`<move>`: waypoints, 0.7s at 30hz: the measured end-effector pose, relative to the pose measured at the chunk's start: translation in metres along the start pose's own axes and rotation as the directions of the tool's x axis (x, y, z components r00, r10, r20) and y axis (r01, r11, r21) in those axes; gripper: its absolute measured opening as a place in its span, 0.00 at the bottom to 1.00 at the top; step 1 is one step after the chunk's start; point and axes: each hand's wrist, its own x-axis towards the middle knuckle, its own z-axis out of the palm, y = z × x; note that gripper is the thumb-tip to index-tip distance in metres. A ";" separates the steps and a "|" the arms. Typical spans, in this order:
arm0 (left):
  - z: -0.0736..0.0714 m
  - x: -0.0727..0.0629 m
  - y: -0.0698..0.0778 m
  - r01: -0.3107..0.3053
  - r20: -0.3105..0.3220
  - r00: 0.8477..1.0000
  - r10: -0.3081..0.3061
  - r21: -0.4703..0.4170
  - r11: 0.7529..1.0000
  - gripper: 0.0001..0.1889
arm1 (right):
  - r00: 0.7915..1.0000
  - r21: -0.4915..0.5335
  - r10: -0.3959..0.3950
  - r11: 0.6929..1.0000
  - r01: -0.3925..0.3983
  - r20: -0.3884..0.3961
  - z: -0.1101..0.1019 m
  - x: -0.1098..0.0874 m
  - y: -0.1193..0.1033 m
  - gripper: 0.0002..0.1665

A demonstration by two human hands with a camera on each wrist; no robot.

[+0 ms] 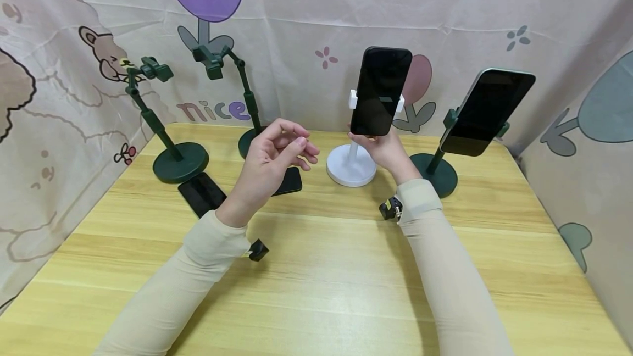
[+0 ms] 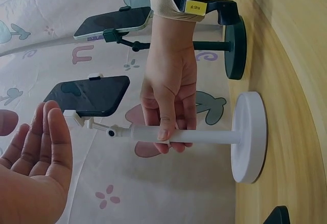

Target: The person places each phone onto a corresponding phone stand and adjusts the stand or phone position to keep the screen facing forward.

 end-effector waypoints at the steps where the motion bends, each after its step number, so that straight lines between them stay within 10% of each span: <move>1: 0.000 0.000 0.000 0.003 0.001 1.000 -0.003 0.001 1.000 0.09 | 1.000 0.000 0.001 1.000 -0.001 0.002 0.000 0.001 0.002 0.19; 21: 0.001 0.001 -0.002 0.029 0.002 1.000 -0.029 0.035 0.999 0.10 | 1.000 0.017 0.015 1.000 -0.015 0.007 -0.002 0.006 0.010 0.22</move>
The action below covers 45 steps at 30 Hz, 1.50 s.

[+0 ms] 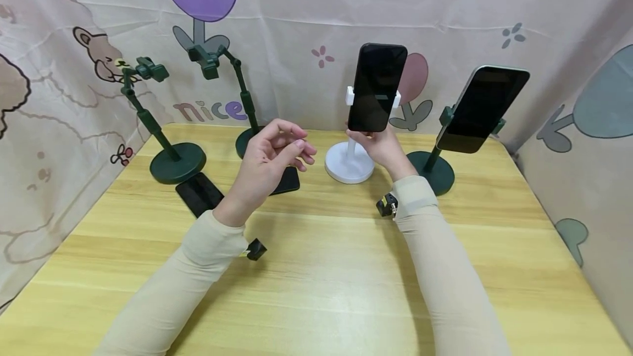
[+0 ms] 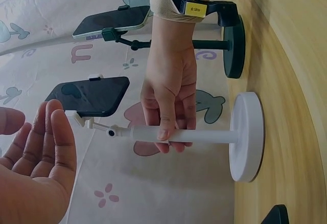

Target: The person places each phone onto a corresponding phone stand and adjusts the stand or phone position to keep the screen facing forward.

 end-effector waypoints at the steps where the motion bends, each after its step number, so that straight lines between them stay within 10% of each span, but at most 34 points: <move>1: -0.001 0.000 0.001 -0.001 -0.002 1.000 0.001 0.004 1.000 0.09 | 1.000 -0.003 -0.002 1.000 0.002 -0.002 0.001 0.001 0.000 0.22; 45: -0.006 0.001 -0.004 0.030 0.005 1.000 -0.030 0.032 0.999 0.08 | 0.994 -0.130 -0.064 0.990 0.052 -0.089 0.011 -0.010 -0.002 0.24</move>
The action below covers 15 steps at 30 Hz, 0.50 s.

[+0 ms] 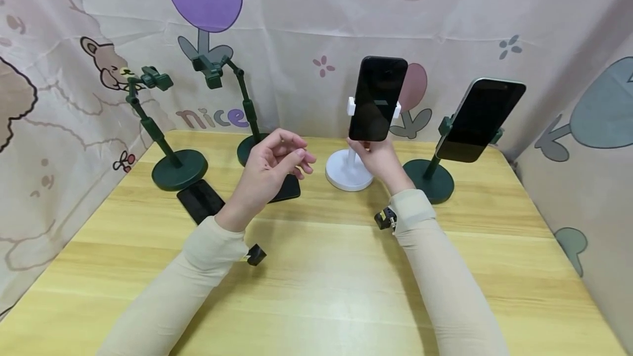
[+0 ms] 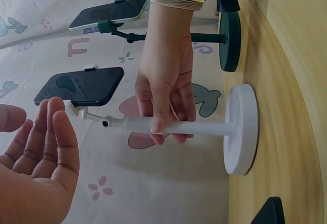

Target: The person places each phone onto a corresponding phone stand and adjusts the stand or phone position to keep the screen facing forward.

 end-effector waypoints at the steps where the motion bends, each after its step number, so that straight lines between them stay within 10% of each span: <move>1: 0.000 0.000 -0.001 0.006 0.001 1.000 -0.006 0.004 1.000 0.08 | 1.000 -0.006 0.003 1.000 -0.003 0.003 0.000 -0.001 -0.001 0.24; 15: -0.007 0.001 -0.011 0.039 -0.003 0.999 -0.039 0.029 0.999 0.08 | 0.990 -0.161 0.088 0.984 -0.070 0.106 -0.005 -0.007 -0.013 0.17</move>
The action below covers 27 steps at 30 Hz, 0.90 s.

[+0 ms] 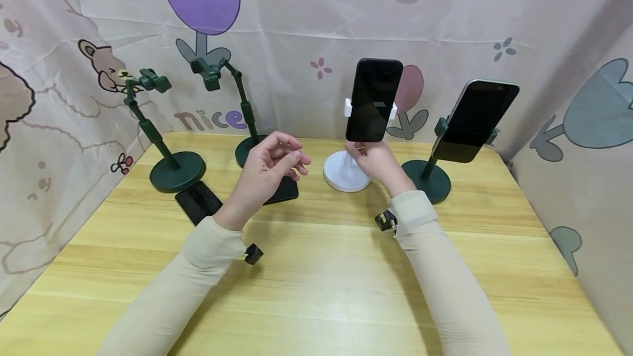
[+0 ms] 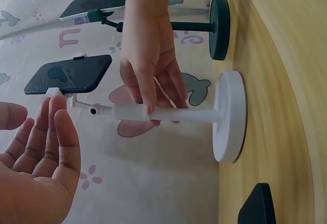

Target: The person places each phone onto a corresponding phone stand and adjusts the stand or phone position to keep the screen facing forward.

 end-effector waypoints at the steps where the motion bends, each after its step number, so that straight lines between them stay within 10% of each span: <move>1: -0.001 0.000 -0.001 0.004 -0.001 1.000 -0.004 0.003 1.000 0.08 | 1.000 -0.003 0.000 1.000 0.000 0.009 0.000 -0.001 -0.001 0.17; 11: -0.008 0.001 -0.006 0.038 0.000 0.999 -0.038 0.010 0.999 0.08 | 0.956 -0.200 0.218 0.963 -0.178 0.196 -0.002 -0.010 -0.013 0.33; 27: -0.031 0.009 -0.004 0.031 0.001 1.000 -0.032 0.085 0.996 0.10 | 0.945 -0.179 0.150 0.979 -0.100 0.291 0.001 -0.015 -0.025 0.31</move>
